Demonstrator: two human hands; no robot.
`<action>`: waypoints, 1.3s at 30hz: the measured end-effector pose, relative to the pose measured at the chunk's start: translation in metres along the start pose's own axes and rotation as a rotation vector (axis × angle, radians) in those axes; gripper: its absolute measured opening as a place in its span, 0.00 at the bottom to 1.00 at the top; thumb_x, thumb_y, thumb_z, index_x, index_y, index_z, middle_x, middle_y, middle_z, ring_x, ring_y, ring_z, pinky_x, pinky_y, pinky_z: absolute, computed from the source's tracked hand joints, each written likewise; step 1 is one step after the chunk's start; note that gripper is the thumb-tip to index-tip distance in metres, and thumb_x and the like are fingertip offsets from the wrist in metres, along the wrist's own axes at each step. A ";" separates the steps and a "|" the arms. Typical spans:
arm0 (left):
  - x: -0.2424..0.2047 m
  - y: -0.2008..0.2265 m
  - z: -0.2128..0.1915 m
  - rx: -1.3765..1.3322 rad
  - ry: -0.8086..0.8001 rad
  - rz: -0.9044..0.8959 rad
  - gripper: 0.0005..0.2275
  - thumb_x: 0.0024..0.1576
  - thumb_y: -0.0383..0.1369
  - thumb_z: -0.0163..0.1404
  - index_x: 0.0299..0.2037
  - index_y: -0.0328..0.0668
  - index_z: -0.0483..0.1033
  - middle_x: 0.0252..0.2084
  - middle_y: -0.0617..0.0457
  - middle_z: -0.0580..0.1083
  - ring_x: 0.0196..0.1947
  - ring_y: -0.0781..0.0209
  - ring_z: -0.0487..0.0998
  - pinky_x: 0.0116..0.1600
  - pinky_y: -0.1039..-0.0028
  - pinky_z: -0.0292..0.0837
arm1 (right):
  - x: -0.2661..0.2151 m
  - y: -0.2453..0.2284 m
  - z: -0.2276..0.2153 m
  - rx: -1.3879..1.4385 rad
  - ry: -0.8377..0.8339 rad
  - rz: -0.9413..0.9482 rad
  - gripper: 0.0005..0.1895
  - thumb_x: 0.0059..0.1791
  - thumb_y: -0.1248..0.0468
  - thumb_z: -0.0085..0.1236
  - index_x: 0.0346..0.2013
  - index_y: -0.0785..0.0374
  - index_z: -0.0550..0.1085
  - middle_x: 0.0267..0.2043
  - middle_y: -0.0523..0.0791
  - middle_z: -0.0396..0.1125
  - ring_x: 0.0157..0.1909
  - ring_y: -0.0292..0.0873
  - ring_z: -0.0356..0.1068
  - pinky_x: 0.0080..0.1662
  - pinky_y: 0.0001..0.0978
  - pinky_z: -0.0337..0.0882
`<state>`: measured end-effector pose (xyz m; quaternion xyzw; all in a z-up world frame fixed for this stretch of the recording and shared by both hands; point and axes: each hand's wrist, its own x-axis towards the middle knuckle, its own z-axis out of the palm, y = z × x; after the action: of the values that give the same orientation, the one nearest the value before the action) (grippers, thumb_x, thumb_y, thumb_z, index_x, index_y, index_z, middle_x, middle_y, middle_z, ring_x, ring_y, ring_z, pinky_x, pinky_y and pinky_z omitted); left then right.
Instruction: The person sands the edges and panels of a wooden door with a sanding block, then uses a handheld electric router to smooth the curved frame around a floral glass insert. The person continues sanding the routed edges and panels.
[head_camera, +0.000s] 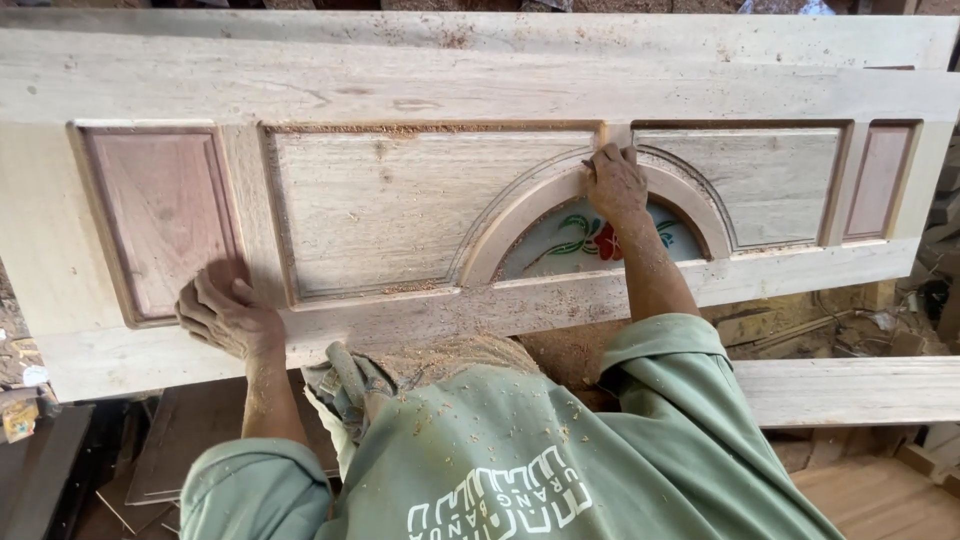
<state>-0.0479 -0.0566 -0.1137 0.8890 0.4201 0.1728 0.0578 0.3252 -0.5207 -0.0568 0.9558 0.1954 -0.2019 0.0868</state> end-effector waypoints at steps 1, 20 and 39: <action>0.001 0.001 0.001 0.002 -0.006 -0.004 0.26 0.71 0.55 0.25 0.61 0.44 0.66 0.55 0.44 0.65 0.51 0.39 0.69 0.48 0.53 0.67 | 0.002 0.002 0.005 -0.003 -0.006 -0.002 0.11 0.56 0.57 0.49 0.44 0.61 0.72 0.48 0.46 0.58 0.53 0.53 0.59 0.42 0.48 0.74; -0.005 -0.012 0.008 0.026 -0.025 -0.094 0.23 0.70 0.53 0.34 0.62 0.46 0.65 0.57 0.46 0.64 0.53 0.41 0.68 0.49 0.52 0.67 | -0.026 -0.094 0.031 -0.108 0.012 -0.224 0.09 0.56 0.54 0.49 0.43 0.53 0.73 0.45 0.42 0.61 0.53 0.48 0.61 0.42 0.39 0.74; -0.014 -0.024 0.014 -0.046 -0.052 -0.146 0.21 0.65 0.47 0.45 0.64 0.48 0.63 0.59 0.47 0.62 0.56 0.42 0.65 0.52 0.54 0.66 | -0.119 -0.179 0.087 0.005 0.010 -0.605 0.09 0.49 0.61 0.51 0.42 0.56 0.74 0.49 0.42 0.66 0.56 0.50 0.59 0.44 0.43 0.73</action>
<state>-0.0686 -0.0511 -0.1367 0.8586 0.4783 0.1544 0.1016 0.1209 -0.4193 -0.1005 0.8553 0.4712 -0.2144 0.0195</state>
